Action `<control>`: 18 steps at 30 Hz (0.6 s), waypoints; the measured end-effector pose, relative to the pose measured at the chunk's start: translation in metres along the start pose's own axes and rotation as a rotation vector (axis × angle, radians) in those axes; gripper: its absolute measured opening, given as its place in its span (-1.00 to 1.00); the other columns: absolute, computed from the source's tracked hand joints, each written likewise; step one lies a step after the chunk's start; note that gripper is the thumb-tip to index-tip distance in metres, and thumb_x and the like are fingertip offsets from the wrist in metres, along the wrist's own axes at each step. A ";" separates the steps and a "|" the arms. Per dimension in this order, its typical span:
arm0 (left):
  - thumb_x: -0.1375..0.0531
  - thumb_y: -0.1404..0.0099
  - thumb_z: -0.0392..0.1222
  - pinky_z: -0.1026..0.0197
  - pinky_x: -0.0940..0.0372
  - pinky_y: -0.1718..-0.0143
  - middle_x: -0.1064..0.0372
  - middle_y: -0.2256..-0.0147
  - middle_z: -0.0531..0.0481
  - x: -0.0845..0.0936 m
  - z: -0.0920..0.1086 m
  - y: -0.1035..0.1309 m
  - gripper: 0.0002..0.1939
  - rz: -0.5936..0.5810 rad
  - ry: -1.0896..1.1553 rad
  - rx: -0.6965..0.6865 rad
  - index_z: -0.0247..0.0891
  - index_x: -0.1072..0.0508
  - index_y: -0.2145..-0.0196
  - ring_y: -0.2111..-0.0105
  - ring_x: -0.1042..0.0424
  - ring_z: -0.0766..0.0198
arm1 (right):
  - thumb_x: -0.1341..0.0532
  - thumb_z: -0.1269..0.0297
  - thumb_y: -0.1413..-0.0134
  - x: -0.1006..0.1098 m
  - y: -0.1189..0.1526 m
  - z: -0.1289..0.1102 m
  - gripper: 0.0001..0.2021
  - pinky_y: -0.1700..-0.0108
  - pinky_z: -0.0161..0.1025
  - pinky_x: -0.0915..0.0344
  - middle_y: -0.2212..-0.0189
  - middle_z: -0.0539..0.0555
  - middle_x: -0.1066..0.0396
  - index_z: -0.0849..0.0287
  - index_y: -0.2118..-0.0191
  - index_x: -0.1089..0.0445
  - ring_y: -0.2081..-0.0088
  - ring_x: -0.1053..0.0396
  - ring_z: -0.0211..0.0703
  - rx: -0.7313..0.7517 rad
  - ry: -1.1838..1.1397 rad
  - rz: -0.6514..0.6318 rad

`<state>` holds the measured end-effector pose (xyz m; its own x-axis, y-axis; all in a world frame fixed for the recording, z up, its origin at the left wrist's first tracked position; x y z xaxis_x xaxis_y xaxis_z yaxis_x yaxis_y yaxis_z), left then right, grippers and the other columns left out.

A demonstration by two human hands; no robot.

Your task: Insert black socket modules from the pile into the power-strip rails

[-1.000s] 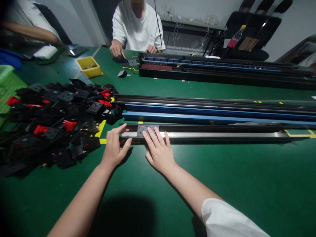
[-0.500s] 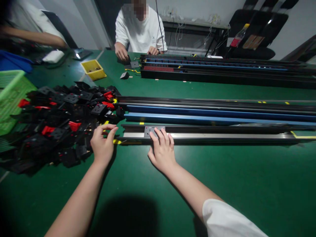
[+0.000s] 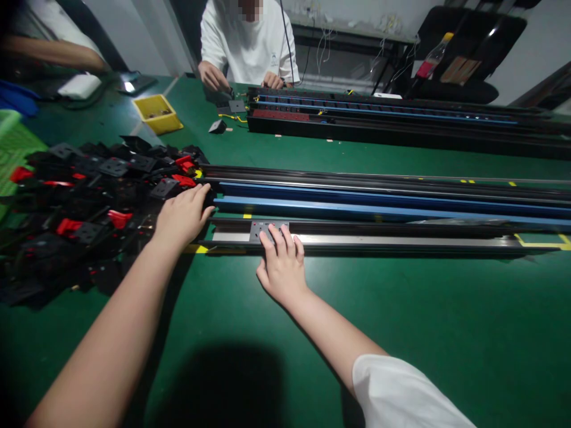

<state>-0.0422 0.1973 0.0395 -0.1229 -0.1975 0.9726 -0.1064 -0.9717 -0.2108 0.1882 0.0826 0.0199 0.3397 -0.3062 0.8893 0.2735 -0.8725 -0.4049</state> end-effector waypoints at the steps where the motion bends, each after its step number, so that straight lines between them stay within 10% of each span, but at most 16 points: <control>1: 0.02 -0.41 -0.11 -0.14 -0.12 -0.18 -0.15 -0.32 -0.34 -0.003 0.000 0.001 -0.38 0.001 0.009 0.000 -0.34 -0.10 -0.37 -0.26 -0.20 -0.15 | -0.19 0.21 -0.17 0.000 0.000 0.000 -0.40 -0.38 0.04 0.20 -0.36 0.15 -0.13 0.10 -0.32 -0.16 -0.41 0.08 0.05 0.000 0.002 -0.004; 18: -0.01 -0.46 -0.05 -0.19 -0.02 -0.33 -0.15 -0.30 -0.20 -0.003 0.006 0.062 -0.41 0.180 0.171 0.164 -0.21 -0.10 -0.38 -0.31 -0.03 -0.11 | -0.16 0.17 -0.18 0.000 0.000 0.000 -0.39 -0.39 0.05 0.20 -0.38 0.13 -0.08 0.10 -0.34 -0.15 -0.43 0.14 0.05 -0.007 0.041 -0.062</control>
<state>-0.0423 0.1366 0.0237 -0.2917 -0.3572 0.8873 0.0916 -0.9338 -0.3458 0.1880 0.0829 0.0199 0.2852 -0.2665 0.9207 0.2867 -0.8929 -0.3473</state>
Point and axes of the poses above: each hand's wrist, its own y-axis away from the middle knuckle, its own x-axis out of the back of the hand, z = x × y, the point moved 6 cm from there along -y, towards the middle knuckle
